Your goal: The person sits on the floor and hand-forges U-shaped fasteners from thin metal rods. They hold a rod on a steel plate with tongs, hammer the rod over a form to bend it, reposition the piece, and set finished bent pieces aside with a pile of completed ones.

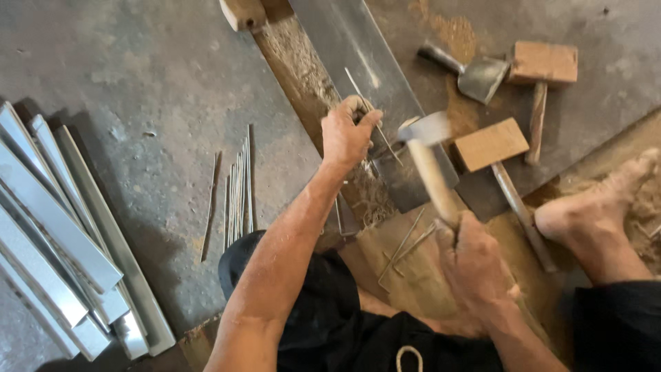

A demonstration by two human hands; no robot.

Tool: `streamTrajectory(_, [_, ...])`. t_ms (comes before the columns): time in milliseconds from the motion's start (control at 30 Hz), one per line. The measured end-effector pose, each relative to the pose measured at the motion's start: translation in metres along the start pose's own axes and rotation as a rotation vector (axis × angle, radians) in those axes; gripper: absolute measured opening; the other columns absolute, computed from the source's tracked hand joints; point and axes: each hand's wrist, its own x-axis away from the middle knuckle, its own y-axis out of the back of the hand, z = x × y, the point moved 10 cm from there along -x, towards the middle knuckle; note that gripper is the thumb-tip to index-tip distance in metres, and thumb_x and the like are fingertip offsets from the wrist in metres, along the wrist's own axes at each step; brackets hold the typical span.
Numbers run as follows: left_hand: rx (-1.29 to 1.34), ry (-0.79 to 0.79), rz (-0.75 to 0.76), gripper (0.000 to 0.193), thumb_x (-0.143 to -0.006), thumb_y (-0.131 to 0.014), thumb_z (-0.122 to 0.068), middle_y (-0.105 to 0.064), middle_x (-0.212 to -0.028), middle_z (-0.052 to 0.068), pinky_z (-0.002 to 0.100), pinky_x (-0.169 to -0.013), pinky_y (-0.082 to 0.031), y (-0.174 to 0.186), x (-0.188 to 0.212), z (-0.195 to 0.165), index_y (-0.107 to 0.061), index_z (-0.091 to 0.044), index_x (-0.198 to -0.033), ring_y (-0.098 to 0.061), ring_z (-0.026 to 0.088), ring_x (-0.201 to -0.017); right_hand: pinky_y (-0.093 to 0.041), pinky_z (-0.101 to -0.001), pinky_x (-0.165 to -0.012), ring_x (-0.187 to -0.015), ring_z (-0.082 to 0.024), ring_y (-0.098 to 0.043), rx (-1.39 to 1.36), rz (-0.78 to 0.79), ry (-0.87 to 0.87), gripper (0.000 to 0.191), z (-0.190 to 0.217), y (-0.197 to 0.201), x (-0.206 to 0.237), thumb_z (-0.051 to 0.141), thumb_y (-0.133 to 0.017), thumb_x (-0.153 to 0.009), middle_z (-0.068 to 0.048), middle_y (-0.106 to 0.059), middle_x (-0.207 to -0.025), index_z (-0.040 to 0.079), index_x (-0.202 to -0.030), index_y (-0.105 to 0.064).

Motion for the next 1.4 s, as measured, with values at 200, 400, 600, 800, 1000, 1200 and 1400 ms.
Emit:
streamTrajectory(200, [-0.068,-0.05,-0.033,0.014,-0.09,-0.076,-0.015,-0.073,-0.067,0.004,0.029,-0.048,-0.052,0.006,0.008,-0.015,-0.068,-0.006,-0.083,-0.066,0.011,-0.048,-0.049,-0.0542,-0.058,-0.064,-0.045,-0.065,-0.029,0.055,-0.055,0.031,-0.012,-0.013,-0.007,0.032,-0.057,-0.101,-0.026,-0.064,-0.067,0.002,-0.101,-0.053])
streamTrajectory(400, [-0.174,-0.204,-0.117,0.017,-0.088,-0.078,-0.018,-0.072,-0.069,0.006,0.033,-0.06,-0.054,0.008,0.013,-0.03,-0.067,-0.006,-0.084,-0.069,0.016,-0.059,-0.05,-0.0547,-0.061,-0.07,-0.049,-0.066,-0.032,-0.133,0.12,0.025,0.002,0.012,-0.004,0.028,-0.06,-0.099,-0.028,-0.065,-0.073,0.004,-0.103,-0.056])
streamTrajectory(600, [-0.253,-0.298,-0.132,0.019,-0.089,-0.078,-0.021,-0.07,-0.072,0.009,0.035,-0.063,-0.055,0.008,0.022,-0.039,-0.066,-0.007,-0.088,-0.07,0.021,-0.063,-0.049,-0.0557,-0.06,-0.071,-0.049,-0.066,0.039,0.052,-0.009,0.027,-0.005,-0.007,-0.01,0.031,-0.061,-0.099,-0.027,-0.066,-0.075,0.004,-0.1,-0.057])
streamTrajectory(800, [-0.293,-0.352,-0.141,0.021,-0.092,-0.078,-0.023,-0.068,-0.075,0.012,0.037,-0.061,-0.054,0.005,0.029,-0.046,-0.064,-0.007,-0.091,-0.068,0.026,-0.064,-0.05,-0.053,-0.06,-0.072,-0.047,-0.067,-0.092,-0.128,0.067,0.031,0.004,0.019,-0.009,0.032,-0.059,-0.1,-0.028,-0.065,-0.075,0.002,-0.101,-0.056])
streamTrajectory(1000, [-0.281,-0.232,-0.094,0.022,-0.092,-0.077,-0.025,-0.069,-0.069,0.008,0.035,-0.056,-0.055,0.005,0.016,-0.03,-0.065,-0.007,-0.087,-0.068,0.02,-0.056,-0.051,-0.0528,-0.063,-0.066,-0.044,-0.068,-0.096,0.095,-0.118,0.032,-0.031,-0.024,-0.006,0.033,-0.055,-0.099,-0.026,-0.066,-0.071,0.003,-0.111,-0.06])
streamTrajectory(1200, [-0.238,0.099,-0.104,0.024,-0.087,-0.079,-0.029,-0.074,-0.068,0.004,0.032,-0.057,-0.057,0.021,-0.014,-0.005,-0.071,-0.007,-0.083,-0.072,0.016,-0.054,-0.049,-0.0561,-0.077,-0.089,-0.049,-0.066,-0.047,-0.026,-0.035,0.039,-0.077,-0.022,0.003,0.036,-0.05,-0.101,-0.029,-0.069,-0.095,0.002,-0.115,-0.063])
streamTrajectory(1400, [-0.583,-0.043,-0.119,0.034,-0.084,-0.081,-0.043,-0.075,-0.071,0.011,0.042,-0.07,-0.056,0.024,-0.021,-0.026,-0.075,-0.009,-0.084,-0.073,0.029,-0.071,-0.05,-0.0576,-0.085,-0.098,-0.053,-0.065,0.044,0.086,-0.303,0.056,-0.126,-0.05,0.014,0.049,-0.051,-0.099,-0.034,-0.068,-0.101,0.0,-0.125,-0.058])
